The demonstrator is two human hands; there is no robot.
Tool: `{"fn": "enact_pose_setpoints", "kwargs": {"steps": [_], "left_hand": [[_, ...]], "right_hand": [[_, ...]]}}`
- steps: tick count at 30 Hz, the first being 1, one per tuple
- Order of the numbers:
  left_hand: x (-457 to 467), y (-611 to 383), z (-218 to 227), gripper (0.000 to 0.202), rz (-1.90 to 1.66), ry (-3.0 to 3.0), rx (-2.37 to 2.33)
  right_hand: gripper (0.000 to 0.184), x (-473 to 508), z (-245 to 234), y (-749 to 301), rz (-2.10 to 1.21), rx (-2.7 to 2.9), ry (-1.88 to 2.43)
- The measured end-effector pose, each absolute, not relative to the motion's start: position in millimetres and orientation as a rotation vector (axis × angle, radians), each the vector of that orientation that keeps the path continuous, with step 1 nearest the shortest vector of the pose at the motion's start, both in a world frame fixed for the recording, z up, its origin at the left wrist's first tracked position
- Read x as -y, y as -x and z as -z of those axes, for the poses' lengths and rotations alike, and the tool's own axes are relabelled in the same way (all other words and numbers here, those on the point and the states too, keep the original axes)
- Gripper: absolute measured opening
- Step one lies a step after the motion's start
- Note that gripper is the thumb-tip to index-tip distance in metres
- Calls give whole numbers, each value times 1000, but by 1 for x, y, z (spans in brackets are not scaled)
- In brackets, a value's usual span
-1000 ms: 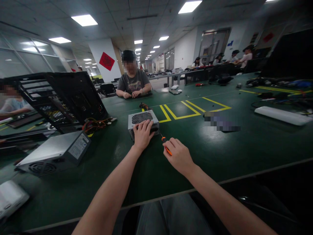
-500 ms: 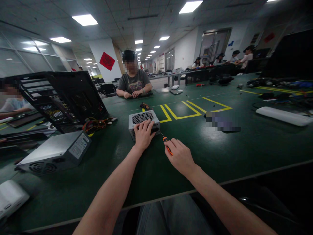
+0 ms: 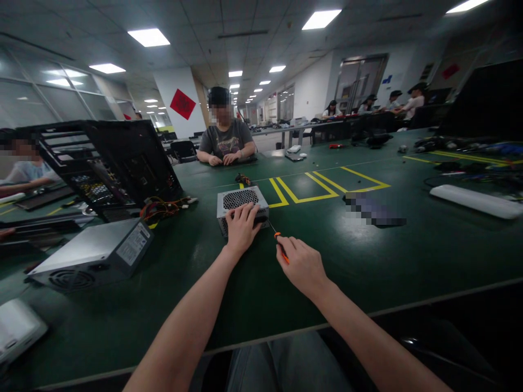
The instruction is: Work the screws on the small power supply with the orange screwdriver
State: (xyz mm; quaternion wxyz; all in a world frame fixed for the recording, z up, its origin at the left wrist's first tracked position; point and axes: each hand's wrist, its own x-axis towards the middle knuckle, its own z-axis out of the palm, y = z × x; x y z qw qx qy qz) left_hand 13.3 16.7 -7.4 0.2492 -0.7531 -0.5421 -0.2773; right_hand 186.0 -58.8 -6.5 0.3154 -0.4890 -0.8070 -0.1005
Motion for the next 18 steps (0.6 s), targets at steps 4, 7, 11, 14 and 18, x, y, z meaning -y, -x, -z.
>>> {"fn": "enact_pose_setpoints", "kwargs": {"steps": [4, 7, 11, 14, 18], "left_hand": [[-16, -13, 7, 46, 769, 2055, 1472], [-16, -13, 8, 47, 777, 2058, 1472], [-16, -13, 7, 46, 787, 2059, 1472], [-16, -14, 7, 47, 787, 2061, 1475], [-16, -14, 7, 47, 786, 2057, 1480]], "right_hand": [[23, 60, 5, -185, 328, 2152, 1208], [28, 61, 3, -186, 189, 2060, 1288], [30, 61, 4, -186, 30, 1971, 1398], [26, 59, 6, -185, 122, 2051, 1275], [22, 57, 7, -185, 224, 2103, 1187]]}}
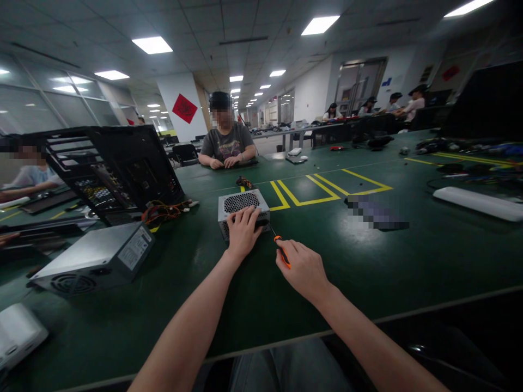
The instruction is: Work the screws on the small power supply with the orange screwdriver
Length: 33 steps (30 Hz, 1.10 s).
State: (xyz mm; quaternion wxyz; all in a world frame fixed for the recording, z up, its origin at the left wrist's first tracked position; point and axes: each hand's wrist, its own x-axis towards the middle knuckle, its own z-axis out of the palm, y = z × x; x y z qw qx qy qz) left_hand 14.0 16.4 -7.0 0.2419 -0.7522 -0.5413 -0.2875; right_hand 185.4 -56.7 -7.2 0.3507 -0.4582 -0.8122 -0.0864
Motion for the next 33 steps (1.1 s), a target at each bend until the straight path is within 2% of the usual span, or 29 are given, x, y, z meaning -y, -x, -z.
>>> {"fn": "enact_pose_setpoints", "kwargs": {"steps": [10, 18, 27, 33], "left_hand": [[-17, -14, 8, 47, 793, 2053, 1487], [-16, -14, 7, 49, 800, 2068, 1485], [-15, -14, 7, 46, 794, 2061, 1489], [-16, -14, 7, 45, 799, 2066, 1483]], "right_hand": [[26, 60, 4, -189, 0, 1947, 1406], [22, 60, 8, -189, 166, 2113, 1189], [29, 60, 4, -188, 55, 2060, 1213], [21, 60, 6, -189, 73, 1986, 1264]]}}
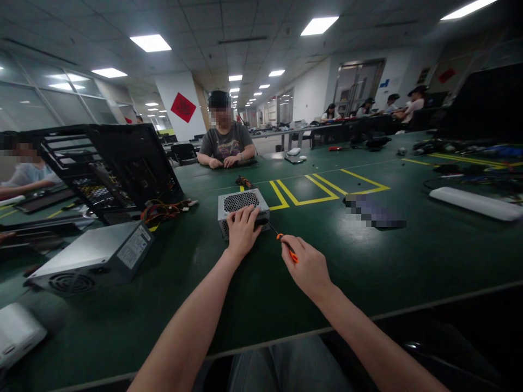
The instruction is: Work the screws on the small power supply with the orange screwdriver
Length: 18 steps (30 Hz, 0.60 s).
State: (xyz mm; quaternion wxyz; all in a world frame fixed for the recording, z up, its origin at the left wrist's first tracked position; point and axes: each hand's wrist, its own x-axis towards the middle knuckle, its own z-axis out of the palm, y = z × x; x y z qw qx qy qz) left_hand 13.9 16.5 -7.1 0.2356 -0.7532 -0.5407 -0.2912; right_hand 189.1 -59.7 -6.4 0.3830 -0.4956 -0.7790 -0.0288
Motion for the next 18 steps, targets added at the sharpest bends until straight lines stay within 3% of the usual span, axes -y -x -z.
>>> {"fn": "enact_pose_setpoints", "kwargs": {"steps": [18], "left_hand": [[-16, -15, 8, 47, 806, 2046, 1483]], "right_hand": [[11, 61, 6, -186, 32, 1925, 1425]]}}
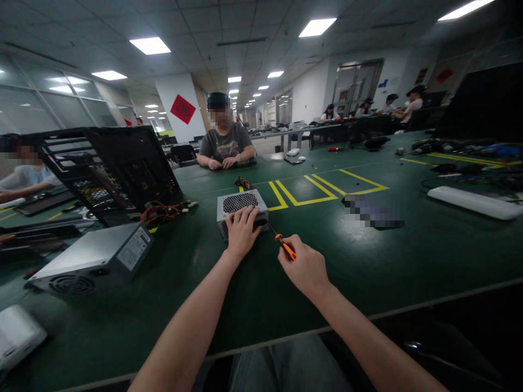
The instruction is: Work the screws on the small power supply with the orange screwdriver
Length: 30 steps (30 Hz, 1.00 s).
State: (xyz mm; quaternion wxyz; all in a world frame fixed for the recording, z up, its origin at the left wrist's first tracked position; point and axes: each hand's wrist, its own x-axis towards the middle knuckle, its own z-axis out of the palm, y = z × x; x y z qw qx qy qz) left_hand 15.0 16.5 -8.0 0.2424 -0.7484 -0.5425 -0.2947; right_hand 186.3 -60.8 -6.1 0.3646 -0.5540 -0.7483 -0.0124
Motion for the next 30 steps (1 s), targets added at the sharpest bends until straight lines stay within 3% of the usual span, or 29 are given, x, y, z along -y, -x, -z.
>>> {"fn": "enact_pose_setpoints", "kwargs": {"steps": [30], "left_hand": [[-18, -13, 9, 49, 815, 2056, 1486]], "right_hand": [[19, 64, 9, -183, 320, 2076, 1347]]}}
